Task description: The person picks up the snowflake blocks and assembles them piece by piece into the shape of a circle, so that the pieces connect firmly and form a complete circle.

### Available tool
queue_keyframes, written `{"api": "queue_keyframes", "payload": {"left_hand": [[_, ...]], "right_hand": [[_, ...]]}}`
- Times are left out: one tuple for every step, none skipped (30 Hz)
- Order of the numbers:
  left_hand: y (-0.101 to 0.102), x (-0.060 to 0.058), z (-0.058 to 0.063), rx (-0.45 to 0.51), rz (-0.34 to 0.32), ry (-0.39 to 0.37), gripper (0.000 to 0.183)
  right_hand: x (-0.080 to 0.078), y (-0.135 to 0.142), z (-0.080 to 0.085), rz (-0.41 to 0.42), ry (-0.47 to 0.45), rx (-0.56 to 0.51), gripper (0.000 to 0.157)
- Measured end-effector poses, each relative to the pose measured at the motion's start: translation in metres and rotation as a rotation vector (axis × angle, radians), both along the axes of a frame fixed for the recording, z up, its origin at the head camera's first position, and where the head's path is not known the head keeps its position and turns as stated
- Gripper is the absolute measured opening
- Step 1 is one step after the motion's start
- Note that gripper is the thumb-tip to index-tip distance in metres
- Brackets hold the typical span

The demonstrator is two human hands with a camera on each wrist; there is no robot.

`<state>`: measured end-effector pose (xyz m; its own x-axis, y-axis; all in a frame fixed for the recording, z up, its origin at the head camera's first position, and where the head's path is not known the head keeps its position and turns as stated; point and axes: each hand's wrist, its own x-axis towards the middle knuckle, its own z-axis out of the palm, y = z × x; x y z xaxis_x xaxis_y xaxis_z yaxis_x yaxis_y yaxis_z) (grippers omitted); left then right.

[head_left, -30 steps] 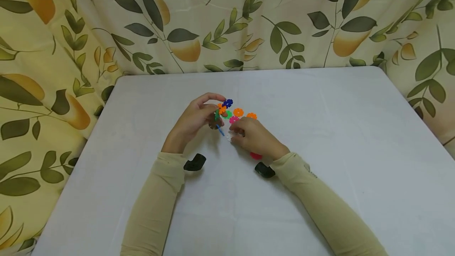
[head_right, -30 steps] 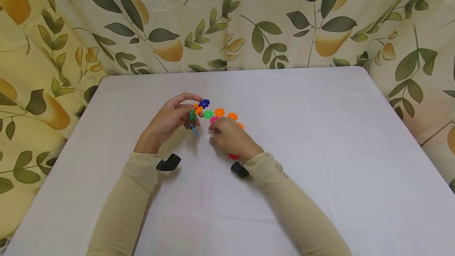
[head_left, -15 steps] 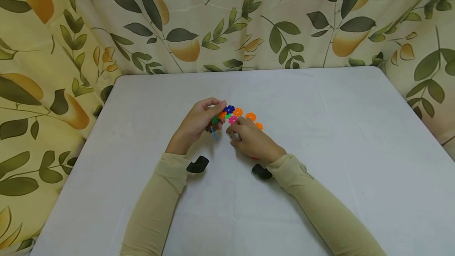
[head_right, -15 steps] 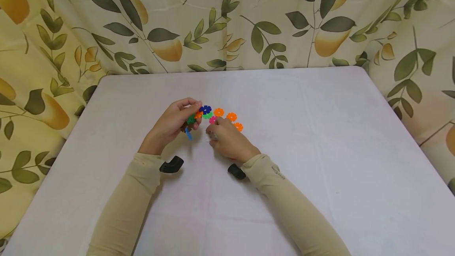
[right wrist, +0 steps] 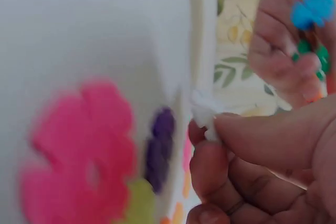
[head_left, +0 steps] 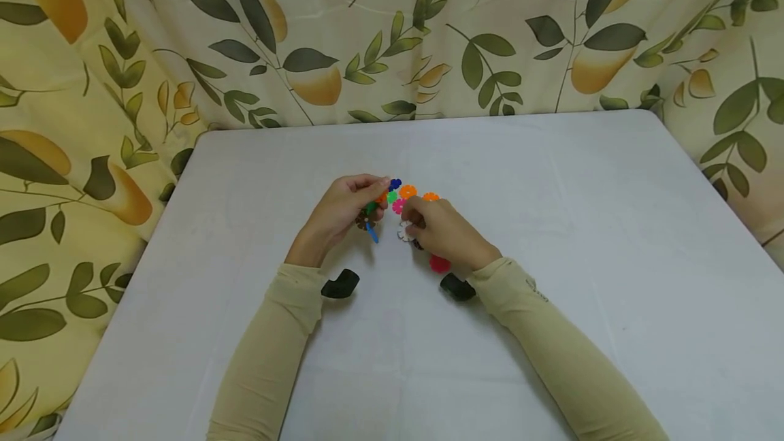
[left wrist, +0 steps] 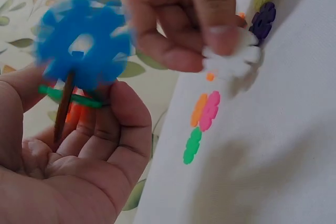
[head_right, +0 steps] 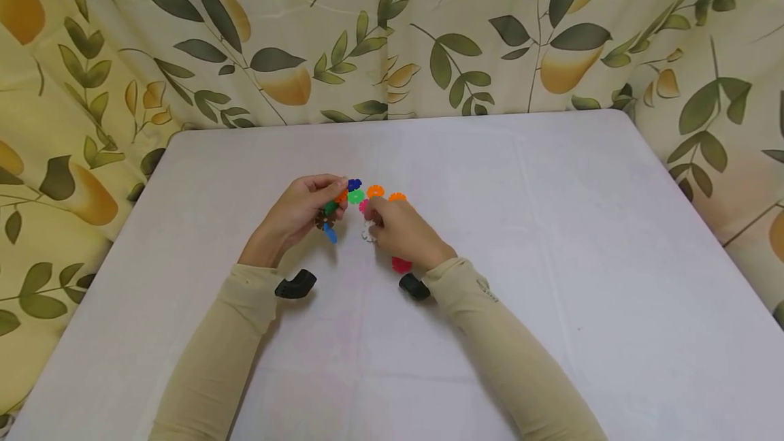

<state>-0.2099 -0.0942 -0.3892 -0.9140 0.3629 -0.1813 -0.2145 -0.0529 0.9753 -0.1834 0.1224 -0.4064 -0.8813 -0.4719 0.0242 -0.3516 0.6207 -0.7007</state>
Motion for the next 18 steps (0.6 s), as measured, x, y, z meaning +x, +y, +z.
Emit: {"api": "queue_keyframes", "payload": {"left_hand": [[0.000, 0.000, -0.001, -0.001, -0.003, -0.005, 0.032], [0.000, -0.001, -0.001, -0.003, -0.006, -0.009, 0.030], [0.000, -0.001, -0.002, -0.003, -0.005, -0.015, 0.027], [0.000, -0.001, -0.002, -0.007, -0.005, -0.017, 0.023], [0.001, -0.001, -0.003, -0.016, -0.007, -0.017, 0.021], [0.001, -0.001, -0.004, -0.027, -0.009, -0.017, 0.020], [0.001, -0.001, -0.004, -0.034, -0.011, -0.016, 0.019], [0.002, 0.000, -0.004, -0.042, -0.011, -0.015, 0.020], [0.003, 0.000, -0.004, -0.051, -0.012, -0.014, 0.020], [0.003, 0.000, -0.004, -0.061, -0.014, -0.014, 0.021], [0.004, 0.000, -0.004, -0.069, -0.018, -0.012, 0.022], [0.004, 0.000, -0.004, -0.076, -0.021, -0.014, 0.022], [0.005, 0.001, -0.004, -0.086, -0.025, -0.016, 0.023], [0.005, 0.001, -0.004, -0.092, -0.028, -0.019, 0.024], [0.006, 0.001, -0.004, -0.098, -0.034, -0.019, 0.025], [0.006, 0.001, -0.004, -0.104, -0.040, -0.019, 0.025], [0.006, 0.000, -0.004, -0.107, -0.045, -0.016, 0.026], [0.006, 0.001, -0.004, -0.110, -0.049, -0.015, 0.026]], "right_hand": [[-0.001, 0.002, 0.002, -0.020, -0.009, -0.016, 0.011], [-0.002, 0.005, 0.004, -0.044, -0.023, -0.040, 0.011], [-0.003, 0.007, 0.006, -0.071, -0.042, -0.071, 0.011], [-0.004, 0.010, 0.008, -0.100, -0.051, -0.100, 0.011], [-0.004, 0.013, 0.011, -0.128, -0.060, -0.127, 0.011], [-0.005, 0.016, 0.013, -0.155, -0.069, -0.158, 0.011], [-0.005, 0.018, 0.015, -0.178, -0.077, -0.192, 0.012], [-0.006, 0.020, 0.017, -0.198, -0.084, -0.227, 0.012], [-0.006, 0.021, 0.019, -0.215, -0.092, -0.258, 0.012], [-0.007, 0.022, 0.020, -0.225, -0.092, -0.283, 0.013], [-0.007, 0.023, 0.022, -0.233, -0.102, -0.314, 0.013], [-0.007, 0.023, 0.023, -0.240, -0.115, -0.345, 0.014], [-0.008, 0.024, 0.024, -0.244, -0.125, -0.368, 0.014], [-0.008, 0.024, 0.024, -0.247, -0.133, -0.388, 0.014], [-0.008, 0.024, 0.025, -0.250, -0.140, -0.405, 0.015], [-0.008, 0.024, 0.025, -0.251, -0.144, -0.419, 0.015], [-0.009, 0.024, 0.025, -0.253, -0.147, -0.430, 0.016], [-0.009, 0.024, 0.024, -0.256, -0.149, -0.441, 0.016]]}}
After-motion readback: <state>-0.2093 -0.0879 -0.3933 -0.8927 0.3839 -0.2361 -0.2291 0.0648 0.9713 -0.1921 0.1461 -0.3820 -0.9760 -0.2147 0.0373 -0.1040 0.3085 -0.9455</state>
